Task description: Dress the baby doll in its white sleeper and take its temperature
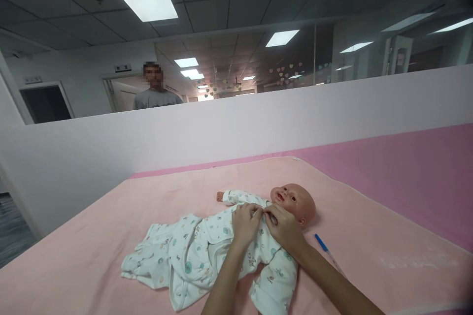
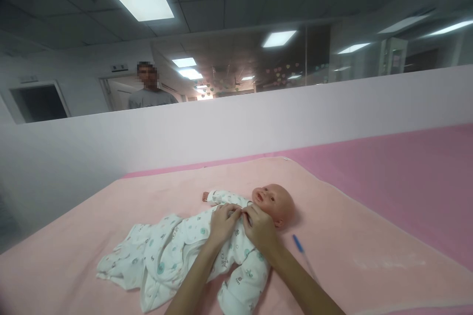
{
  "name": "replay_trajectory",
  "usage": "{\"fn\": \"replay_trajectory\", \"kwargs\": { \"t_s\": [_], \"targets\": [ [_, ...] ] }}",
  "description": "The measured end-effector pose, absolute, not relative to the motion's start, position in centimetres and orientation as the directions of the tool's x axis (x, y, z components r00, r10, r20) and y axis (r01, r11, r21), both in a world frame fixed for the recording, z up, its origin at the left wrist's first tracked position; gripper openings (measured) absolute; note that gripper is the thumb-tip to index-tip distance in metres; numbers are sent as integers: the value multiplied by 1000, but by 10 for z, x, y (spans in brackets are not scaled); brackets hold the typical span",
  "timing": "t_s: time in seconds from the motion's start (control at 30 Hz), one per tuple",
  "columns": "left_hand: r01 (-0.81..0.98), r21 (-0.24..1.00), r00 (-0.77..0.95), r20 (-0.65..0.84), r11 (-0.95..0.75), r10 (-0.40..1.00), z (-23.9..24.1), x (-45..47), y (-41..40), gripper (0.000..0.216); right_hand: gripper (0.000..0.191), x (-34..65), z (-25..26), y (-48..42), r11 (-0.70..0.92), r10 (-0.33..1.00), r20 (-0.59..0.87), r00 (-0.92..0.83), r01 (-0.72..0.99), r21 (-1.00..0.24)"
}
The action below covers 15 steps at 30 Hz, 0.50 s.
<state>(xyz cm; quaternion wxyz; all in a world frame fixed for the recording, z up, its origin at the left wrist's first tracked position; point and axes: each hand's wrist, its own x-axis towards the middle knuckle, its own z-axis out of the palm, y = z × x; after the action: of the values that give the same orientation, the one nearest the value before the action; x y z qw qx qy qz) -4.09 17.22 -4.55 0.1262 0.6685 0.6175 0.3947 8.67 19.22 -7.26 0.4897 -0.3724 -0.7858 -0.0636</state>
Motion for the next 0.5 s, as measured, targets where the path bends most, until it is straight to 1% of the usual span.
{"fn": "replay_trajectory", "kwargs": {
  "t_s": [0.17, 0.3, 0.4, 0.5],
  "targets": [
    [733, 654, -66, 339, -185, 939, -47, -41, 176, 28, 16, 86, -72, 192, 704, 524, 816, -244, 663, -253],
    [753, 637, -71, 327, -165, 942, -49, -39, 176, 28, 14, 86, -73, 193, 723, 523, 813, -254, 638, -266],
    [776, 608, -92, 371, -167, 924, -48, -37, 173, 24, 16, 86, -74, 195, 726, 513, 820, -252, 637, -259],
    [798, 568, -69, 420, -203, 905, -46, -36, 168, 24, 18, 87, -76, 196, 751, 472, 841, -263, 619, -228]
  ]
}}
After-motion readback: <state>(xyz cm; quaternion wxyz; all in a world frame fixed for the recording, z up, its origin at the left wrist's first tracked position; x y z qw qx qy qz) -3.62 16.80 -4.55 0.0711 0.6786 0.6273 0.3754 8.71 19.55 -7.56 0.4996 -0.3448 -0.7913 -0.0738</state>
